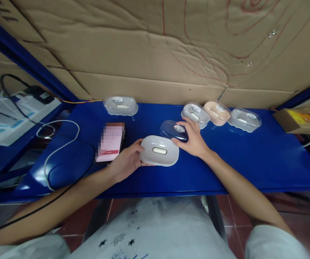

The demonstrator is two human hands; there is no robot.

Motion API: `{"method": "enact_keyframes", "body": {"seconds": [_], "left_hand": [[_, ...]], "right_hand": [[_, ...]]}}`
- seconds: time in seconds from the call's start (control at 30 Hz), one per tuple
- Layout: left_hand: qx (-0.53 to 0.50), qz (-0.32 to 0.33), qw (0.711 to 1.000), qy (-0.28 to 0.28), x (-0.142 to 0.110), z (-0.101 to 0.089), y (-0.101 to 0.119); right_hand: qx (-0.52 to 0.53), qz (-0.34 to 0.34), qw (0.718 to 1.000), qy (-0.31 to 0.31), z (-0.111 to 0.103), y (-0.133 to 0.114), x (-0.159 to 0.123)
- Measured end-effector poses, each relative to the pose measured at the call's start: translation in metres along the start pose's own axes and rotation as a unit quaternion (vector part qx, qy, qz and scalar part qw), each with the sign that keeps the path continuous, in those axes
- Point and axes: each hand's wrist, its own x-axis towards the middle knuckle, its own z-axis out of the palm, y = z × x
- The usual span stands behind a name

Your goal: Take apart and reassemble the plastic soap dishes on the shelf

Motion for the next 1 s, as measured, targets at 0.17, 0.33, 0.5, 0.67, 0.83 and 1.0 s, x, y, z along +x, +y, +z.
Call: {"method": "enact_keyframes", "body": {"seconds": [0.17, 0.33, 0.5, 0.67, 0.83, 1.0], "left_hand": [[-0.018, -0.014, 1.000, 0.006, 0.001, 0.000, -0.003], [-0.056, -0.020, 0.998, -0.024, 0.001, 0.001, -0.002], [-0.066, -0.005, 0.997, -0.039, 0.002, 0.001, -0.002], [-0.063, -0.001, 0.996, -0.060, 0.001, 0.005, -0.001], [-0.043, 0.031, 0.997, -0.047, -0.004, 0.007, -0.003], [-0.028, 0.050, 0.998, -0.038, -0.005, 0.006, -0.005]], "right_hand": [[0.054, 0.002, 0.997, -0.047, 0.002, -0.006, -0.002], [0.099, -0.042, 0.990, -0.088, 0.002, -0.030, -0.013], [0.067, -0.086, 0.990, -0.085, 0.006, -0.046, -0.023], [0.054, -0.118, 0.989, -0.072, 0.008, -0.051, -0.027], [0.020, -0.170, 0.984, -0.039, 0.006, -0.055, -0.028], [-0.024, -0.190, 0.981, -0.019, 0.007, -0.055, -0.030]]}}
